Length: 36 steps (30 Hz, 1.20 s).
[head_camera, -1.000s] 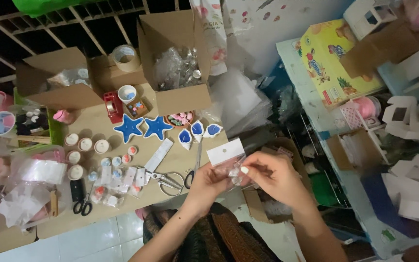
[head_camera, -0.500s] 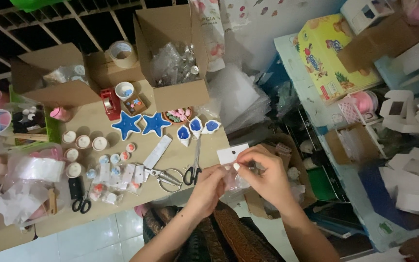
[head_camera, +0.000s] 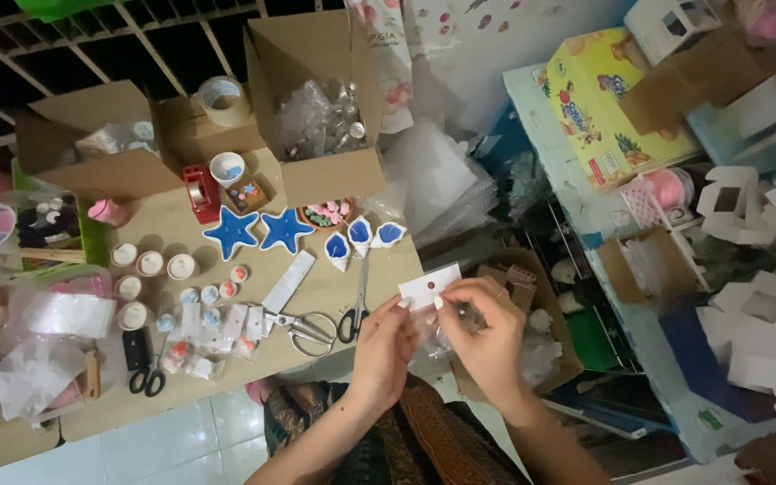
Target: The person packages small white craft objects by placing them into clear plastic bags, peeling off adhesive strips, and sealing the bags.
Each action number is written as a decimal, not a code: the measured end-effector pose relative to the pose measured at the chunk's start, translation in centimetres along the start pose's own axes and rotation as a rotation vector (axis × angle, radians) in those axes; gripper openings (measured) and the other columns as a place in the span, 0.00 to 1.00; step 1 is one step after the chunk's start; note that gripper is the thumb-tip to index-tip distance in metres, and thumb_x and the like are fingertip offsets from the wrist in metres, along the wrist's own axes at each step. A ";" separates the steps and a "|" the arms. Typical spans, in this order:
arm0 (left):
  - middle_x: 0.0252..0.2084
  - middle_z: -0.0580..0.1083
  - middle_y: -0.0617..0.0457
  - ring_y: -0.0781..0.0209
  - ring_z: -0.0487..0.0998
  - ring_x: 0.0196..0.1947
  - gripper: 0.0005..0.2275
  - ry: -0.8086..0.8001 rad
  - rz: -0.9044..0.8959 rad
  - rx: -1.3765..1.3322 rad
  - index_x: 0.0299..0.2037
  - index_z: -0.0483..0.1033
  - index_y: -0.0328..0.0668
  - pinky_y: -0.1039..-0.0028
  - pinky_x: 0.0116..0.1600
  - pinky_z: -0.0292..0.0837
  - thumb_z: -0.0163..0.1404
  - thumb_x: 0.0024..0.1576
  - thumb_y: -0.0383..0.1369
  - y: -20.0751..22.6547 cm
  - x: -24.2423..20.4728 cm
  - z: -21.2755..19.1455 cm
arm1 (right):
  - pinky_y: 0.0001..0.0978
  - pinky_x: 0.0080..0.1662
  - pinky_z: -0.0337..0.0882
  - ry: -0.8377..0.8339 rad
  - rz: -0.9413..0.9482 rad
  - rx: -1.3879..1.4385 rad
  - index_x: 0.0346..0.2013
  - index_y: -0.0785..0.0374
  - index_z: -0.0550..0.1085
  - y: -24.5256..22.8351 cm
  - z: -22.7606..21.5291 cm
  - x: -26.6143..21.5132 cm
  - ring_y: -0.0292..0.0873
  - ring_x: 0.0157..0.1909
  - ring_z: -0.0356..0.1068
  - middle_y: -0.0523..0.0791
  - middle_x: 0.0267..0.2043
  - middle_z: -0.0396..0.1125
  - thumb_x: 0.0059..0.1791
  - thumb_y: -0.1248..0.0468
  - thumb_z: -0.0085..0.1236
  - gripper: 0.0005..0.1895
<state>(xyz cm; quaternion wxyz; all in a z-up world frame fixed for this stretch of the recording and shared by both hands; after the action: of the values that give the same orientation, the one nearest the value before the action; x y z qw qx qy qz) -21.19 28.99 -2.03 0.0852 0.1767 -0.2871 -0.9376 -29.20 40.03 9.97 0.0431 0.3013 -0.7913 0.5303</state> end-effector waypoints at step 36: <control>0.33 0.74 0.60 0.77 0.62 0.26 0.11 0.057 0.095 0.216 0.52 0.79 0.30 0.84 0.30 0.55 0.50 0.63 0.26 2.1 -1.2 3.2 | 0.37 0.50 0.67 0.154 -0.228 -0.266 0.31 0.64 0.76 -3.1 0.1 0.0 0.43 0.43 0.72 0.43 0.41 0.73 0.38 0.73 0.67 0.09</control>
<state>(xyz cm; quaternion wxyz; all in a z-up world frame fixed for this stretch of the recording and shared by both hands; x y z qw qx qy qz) -21.18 29.19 1.94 0.1180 0.1980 -0.3921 -0.8906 -27.53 39.14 12.38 0.2029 0.3391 -0.8095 0.4343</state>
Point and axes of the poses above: each hand's wrist, its own x-axis towards the middle knuckle, its own z-axis out of the palm, y = z × x, the point moved 5 cm from there along x, towards the middle knuckle
